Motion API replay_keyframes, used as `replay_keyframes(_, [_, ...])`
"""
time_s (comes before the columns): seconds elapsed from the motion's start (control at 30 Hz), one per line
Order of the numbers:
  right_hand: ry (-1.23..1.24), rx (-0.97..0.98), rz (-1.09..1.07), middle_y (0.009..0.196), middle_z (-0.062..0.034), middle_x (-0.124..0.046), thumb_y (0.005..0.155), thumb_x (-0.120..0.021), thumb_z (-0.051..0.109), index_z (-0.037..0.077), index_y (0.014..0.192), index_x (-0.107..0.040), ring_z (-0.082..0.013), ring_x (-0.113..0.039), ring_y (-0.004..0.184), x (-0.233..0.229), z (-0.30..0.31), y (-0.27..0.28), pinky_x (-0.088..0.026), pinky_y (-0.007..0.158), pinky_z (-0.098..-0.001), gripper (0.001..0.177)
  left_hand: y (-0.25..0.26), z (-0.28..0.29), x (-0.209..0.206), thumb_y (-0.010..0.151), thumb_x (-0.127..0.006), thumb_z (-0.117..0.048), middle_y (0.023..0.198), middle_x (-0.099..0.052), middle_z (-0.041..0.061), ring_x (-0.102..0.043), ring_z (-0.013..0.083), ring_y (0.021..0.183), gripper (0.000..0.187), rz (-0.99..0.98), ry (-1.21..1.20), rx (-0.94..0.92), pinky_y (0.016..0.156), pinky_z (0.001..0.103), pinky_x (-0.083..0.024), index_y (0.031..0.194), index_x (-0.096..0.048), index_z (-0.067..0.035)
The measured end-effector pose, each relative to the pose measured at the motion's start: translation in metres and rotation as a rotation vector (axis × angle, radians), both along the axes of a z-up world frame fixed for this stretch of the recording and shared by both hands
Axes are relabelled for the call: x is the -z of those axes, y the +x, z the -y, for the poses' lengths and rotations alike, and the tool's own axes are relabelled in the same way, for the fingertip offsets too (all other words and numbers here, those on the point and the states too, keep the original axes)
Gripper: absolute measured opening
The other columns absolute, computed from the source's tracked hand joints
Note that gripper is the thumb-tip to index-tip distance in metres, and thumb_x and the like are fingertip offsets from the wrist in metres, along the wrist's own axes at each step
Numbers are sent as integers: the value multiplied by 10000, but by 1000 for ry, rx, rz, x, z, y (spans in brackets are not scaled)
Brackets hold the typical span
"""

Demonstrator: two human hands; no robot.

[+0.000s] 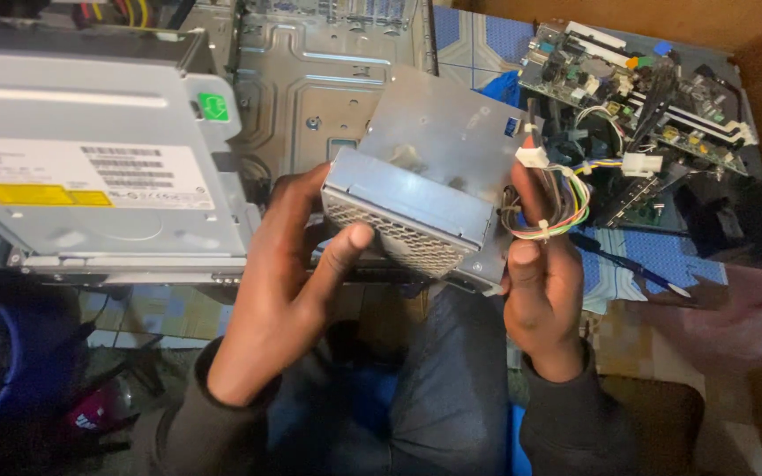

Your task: The person is disassembling a computer power supply unit (PSU) using a screwdriver.

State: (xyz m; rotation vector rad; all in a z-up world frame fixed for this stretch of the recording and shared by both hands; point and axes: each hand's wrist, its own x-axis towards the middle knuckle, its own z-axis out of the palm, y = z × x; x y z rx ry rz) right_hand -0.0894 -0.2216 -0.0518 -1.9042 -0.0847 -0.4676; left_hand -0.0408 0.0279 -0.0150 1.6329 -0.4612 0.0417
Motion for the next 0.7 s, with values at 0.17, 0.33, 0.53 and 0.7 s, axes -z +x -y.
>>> replay_keyframes(0.17, [-3, -56, -15, 1667, -47, -422, 1069, -474, 573, 26, 1607, -406, -11, -447, 755, -5, 1, -1, -394, 631, -172, 770, 3, 1, 6, 952, -748, -56, 1406, -548, 166, -617, 256, 1290, 635, 78, 87, 12, 1016, 339, -599, 1492, -418, -6])
replay_keyframes(0.33, [-157, -23, 72, 1698, -111, -380, 1129, -428, 573, 4, 1610, -375, -142, -453, 1431, -1, 0, -4, -367, 1155, -249, 746, -2, 6, 7, 899, -764, 18, 1505, -534, 197, -599, 295, 1371, 750, 120, 117, 5, 1083, 370, -547, 1533, -364, -7])
replay_keyframes(0.53, [-178, 70, 31, 1380, -90, -564, 1061, -416, 681, 41, 1671, -333, -111, -493, 1133, 12, -5, -25, -393, 955, -226, 888, -4, 6, 7, 897, -748, 62, 1603, -466, 224, -530, 361, 1482, 781, 164, 130, -19, 1138, 394, -521, 1556, -337, -11])
replay_keyframes(0.7, [-142, 0, 9, 1228, -54, -697, 1002, -516, 699, 53, 1678, -196, -57, -564, 726, 14, -9, -28, -469, 633, -190, 988, -2, 4, 10, 908, -748, 62, 1635, -385, 268, -474, 397, 1500, 759, 236, 115, -22, 1157, 402, -510, 1541, -335, -4])
